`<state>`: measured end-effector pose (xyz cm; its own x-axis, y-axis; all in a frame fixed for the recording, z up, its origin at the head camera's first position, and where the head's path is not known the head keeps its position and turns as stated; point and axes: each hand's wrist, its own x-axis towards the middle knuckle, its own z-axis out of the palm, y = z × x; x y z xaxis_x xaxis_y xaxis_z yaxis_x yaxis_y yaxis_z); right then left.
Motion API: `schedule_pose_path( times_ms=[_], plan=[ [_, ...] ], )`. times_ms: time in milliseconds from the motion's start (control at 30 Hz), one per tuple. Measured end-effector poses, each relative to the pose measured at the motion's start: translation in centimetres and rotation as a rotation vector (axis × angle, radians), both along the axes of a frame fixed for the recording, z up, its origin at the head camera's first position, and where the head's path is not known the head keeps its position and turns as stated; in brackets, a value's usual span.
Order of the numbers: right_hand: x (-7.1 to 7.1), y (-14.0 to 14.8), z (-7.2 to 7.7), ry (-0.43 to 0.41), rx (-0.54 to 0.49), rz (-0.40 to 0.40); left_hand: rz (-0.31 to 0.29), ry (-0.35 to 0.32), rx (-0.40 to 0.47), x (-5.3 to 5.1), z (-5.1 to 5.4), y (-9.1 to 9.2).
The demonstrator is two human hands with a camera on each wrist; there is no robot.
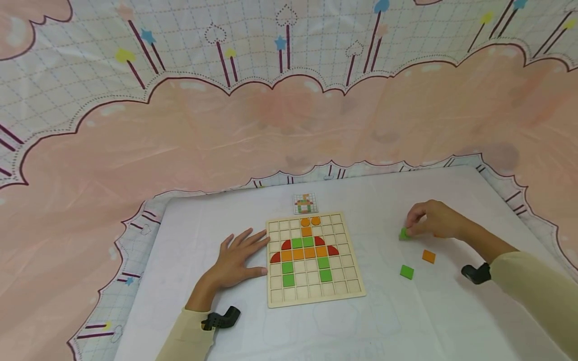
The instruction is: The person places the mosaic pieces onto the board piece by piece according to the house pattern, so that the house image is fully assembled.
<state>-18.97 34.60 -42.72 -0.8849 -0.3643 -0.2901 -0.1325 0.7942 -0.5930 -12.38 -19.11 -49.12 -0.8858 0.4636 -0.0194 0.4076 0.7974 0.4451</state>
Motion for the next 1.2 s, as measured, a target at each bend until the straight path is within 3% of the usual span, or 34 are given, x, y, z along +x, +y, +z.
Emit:
schedule_pose_path(
  times_ms=[267,533,833,1200],
  plan=[
    [0.7,-6.0,-0.1,-0.045,-0.136,0.079,0.001,-0.001,0.006,0.1,0.1,0.1],
    [1.8,-11.5,-0.7,-0.099,-0.193,0.118,0.0,-0.006,0.008,0.1,-0.1,0.0],
    [3.7,-16.2,-1.2,-0.138,-0.181,0.112,-0.001,0.002,0.003,0.1,-0.2,0.1],
    [6.4,-19.1,-2.2,-0.084,-0.132,0.172,0.0,0.003,0.009,0.1,-0.2,0.0]
  ],
)
